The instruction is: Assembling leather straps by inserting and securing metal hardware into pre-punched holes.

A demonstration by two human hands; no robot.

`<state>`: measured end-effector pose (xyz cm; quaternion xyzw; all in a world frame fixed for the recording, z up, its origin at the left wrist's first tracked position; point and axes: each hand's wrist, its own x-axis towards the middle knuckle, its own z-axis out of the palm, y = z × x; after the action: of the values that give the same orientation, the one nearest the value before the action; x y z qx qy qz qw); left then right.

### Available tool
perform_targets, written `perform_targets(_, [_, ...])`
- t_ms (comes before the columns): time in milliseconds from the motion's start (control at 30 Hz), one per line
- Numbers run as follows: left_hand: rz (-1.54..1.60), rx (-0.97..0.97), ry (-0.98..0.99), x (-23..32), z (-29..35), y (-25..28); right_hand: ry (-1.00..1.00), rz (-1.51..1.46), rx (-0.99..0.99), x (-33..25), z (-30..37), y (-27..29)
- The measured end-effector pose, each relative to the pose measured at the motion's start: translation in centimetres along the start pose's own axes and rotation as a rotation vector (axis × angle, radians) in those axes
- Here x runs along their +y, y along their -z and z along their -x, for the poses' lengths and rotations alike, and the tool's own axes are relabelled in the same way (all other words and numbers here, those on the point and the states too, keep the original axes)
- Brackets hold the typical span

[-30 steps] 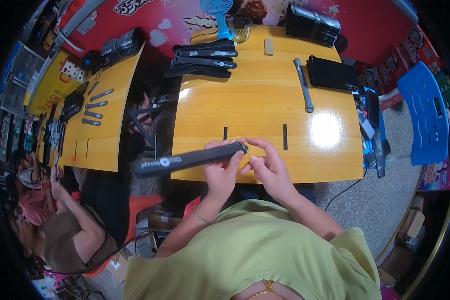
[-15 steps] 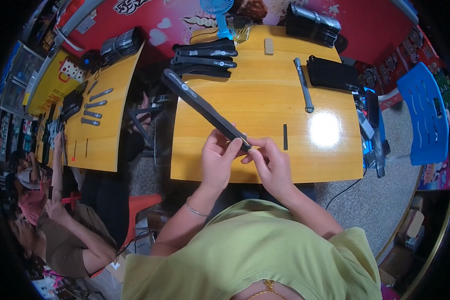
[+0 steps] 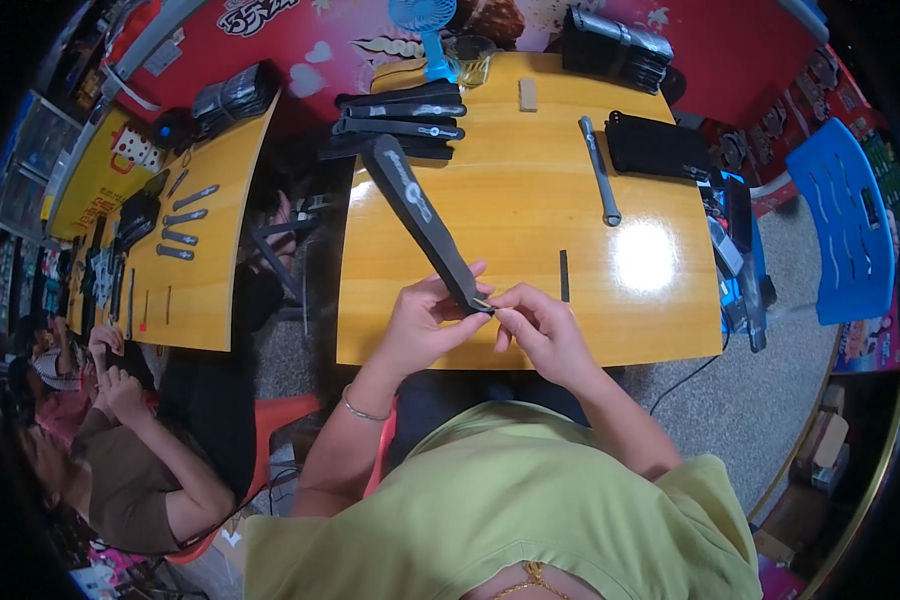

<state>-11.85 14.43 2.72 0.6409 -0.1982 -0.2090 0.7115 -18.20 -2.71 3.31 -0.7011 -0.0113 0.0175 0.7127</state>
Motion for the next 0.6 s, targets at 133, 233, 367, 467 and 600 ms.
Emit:
perform_targets(133, [0.103,0.237,-0.084,-1.1,-0.3,-2.2,0.057,0.23,0.146,-0.5,-0.2,-0.6])
perform_targets(233, [0.155,0.253,-0.048,-1.2,-0.4,-2.9,0.148,0.29,0.234,-0.1,-0.2,-0.9])
perform_targets(367, [0.168,0.244,0.015,-1.8,-0.4,-3.1,0.149,0.32,0.247,0.7,-0.1,-0.5])
perform_targets(467, [0.156,0.23,0.042,-1.3,-0.1,-3.0,0.169,0.343,0.257,0.8,-0.3,-0.2])
perform_targets(600, [0.136,0.222,0.027,-0.6,0.4,-3.2,0.312,0.624,0.3,0.1,-1.2,0.5])
